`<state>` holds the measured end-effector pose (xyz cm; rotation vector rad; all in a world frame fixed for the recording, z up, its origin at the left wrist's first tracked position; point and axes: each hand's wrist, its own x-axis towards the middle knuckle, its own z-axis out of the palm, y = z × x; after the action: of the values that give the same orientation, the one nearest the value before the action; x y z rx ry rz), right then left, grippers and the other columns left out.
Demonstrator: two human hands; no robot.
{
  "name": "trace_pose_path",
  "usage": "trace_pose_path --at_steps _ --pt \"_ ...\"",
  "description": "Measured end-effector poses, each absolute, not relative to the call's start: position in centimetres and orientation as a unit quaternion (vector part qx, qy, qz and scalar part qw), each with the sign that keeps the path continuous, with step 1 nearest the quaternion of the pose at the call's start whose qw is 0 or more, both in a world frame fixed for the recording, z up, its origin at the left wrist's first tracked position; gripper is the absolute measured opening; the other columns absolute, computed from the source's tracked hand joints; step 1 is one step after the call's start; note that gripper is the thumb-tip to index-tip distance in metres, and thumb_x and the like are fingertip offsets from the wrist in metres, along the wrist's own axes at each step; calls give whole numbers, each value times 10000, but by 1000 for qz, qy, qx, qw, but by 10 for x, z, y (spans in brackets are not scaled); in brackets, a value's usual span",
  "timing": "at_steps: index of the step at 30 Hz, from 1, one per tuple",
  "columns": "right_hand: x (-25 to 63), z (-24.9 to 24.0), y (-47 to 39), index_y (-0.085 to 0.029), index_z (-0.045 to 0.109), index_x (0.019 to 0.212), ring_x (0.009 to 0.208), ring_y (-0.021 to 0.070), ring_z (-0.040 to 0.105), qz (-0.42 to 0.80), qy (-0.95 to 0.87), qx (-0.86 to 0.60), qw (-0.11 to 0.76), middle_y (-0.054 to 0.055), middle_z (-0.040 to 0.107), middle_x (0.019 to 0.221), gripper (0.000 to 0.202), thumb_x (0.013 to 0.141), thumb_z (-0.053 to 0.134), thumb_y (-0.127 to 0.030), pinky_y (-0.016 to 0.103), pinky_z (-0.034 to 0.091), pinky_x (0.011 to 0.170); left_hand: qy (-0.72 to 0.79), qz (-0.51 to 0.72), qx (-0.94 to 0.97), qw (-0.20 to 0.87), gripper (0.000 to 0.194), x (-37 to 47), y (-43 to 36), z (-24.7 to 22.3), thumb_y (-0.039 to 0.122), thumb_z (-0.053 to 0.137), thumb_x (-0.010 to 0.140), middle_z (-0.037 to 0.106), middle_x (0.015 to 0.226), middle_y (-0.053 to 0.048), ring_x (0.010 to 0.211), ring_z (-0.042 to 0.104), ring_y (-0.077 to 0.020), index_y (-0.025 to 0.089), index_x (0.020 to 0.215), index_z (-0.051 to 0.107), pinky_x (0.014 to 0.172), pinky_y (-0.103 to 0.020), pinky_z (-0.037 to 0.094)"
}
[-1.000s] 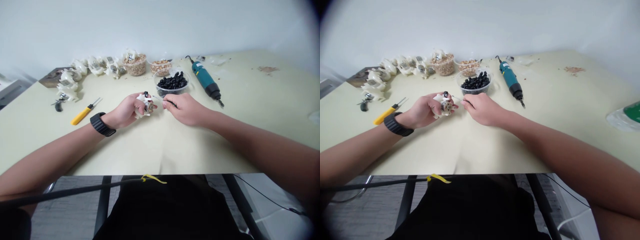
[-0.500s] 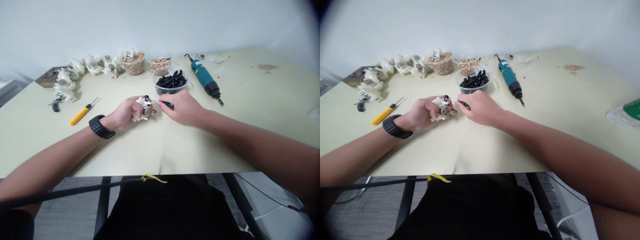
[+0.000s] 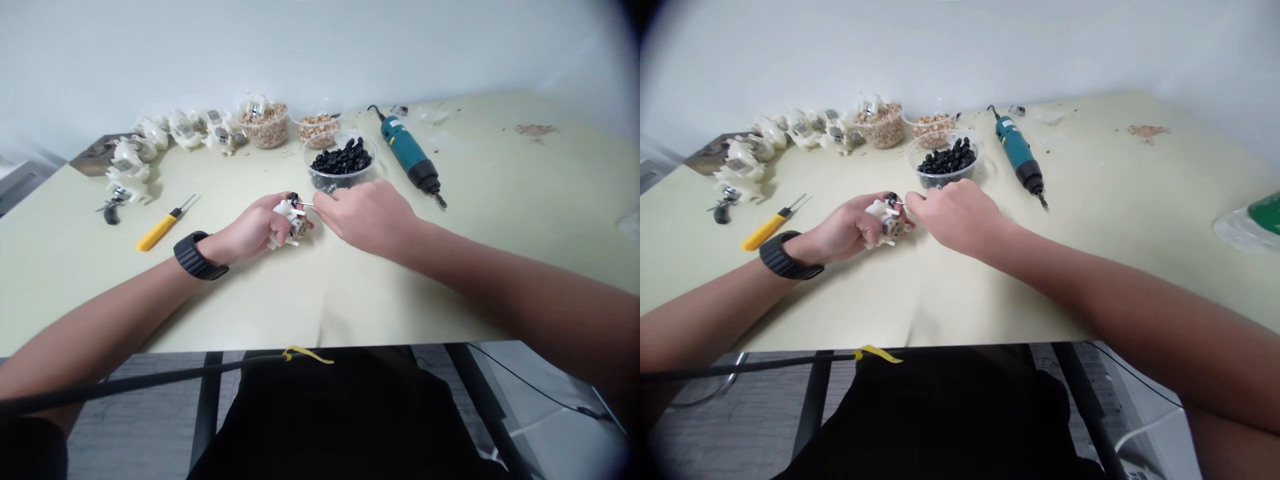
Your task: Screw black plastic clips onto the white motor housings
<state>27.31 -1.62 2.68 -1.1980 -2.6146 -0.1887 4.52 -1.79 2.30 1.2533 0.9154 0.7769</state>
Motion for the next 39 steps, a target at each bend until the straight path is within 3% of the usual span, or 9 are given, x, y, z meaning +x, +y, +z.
trace_pose_path --at_steps 4,7,12,18,23,27,30,39 --pt "270 28 -17 -180 718 1118 622 203 441 -64 -901 -414 115 110 679 767 300 1122 451 -316 388 157 649 434 337 555 625 425 45 -21 22 52 641 506 628 768 -5 638 475 -129 198 903 598 550 -305 265" --pt "268 30 -15 -180 712 1021 593 180 366 -12 -892 -436 117 70 595 708 343 1127 451 -376 373 172 642 445 325 590 590 390 44 -22 23 67 642 537 636 819 -22 672 496 -138 193 903 589 564 -317 298" --pt "269 35 -12 -204 518 729 632 154 392 177 -881 -410 158 5 470 637 430 1131 447 -338 353 261 674 453 299 624 563 362 47 -28 32 84 650 566 636 802 -25 670 513 -148 189 902 566 561 -323 331" --pt "274 29 -7 -228 398 743 589 133 317 412 -806 -392 162 -36 405 650 479 1139 474 -487 337 247 605 454 295 641 544 323 48 -30 33 73 642 615 592 730 -1 625 493 -144 202 896 547 541 -322 318" --pt "268 28 -4 -219 413 726 642 132 355 378 -808 -410 190 -31 403 690 464 1147 458 -411 325 272 635 422 328 627 566 344 47 -23 23 60 658 603 599 785 -6 689 509 -144 199 902 562 589 -311 368" --pt "271 27 -2 -196 599 839 763 151 498 315 -826 -410 224 0 595 807 331 1094 569 -405 317 336 722 407 382 594 579 358 50 -22 20 46 667 552 619 811 -9 741 538 -152 190 867 576 615 -301 384" --pt "280 26 -1 -178 692 957 807 157 533 267 -855 -367 253 22 676 885 300 1102 547 -396 318 339 771 397 387 562 614 398 50 -23 19 30 634 516 662 857 -32 789 584 -175 184 882 602 616 -300 389" --pt "286 18 -2 -166 706 1042 717 154 502 198 -887 -336 247 19 650 814 274 1107 515 -352 316 300 721 372 396 508 669 346 47 -23 20 74 629 500 729 873 -39 834 675 -173 159 833 669 706 -281 486"
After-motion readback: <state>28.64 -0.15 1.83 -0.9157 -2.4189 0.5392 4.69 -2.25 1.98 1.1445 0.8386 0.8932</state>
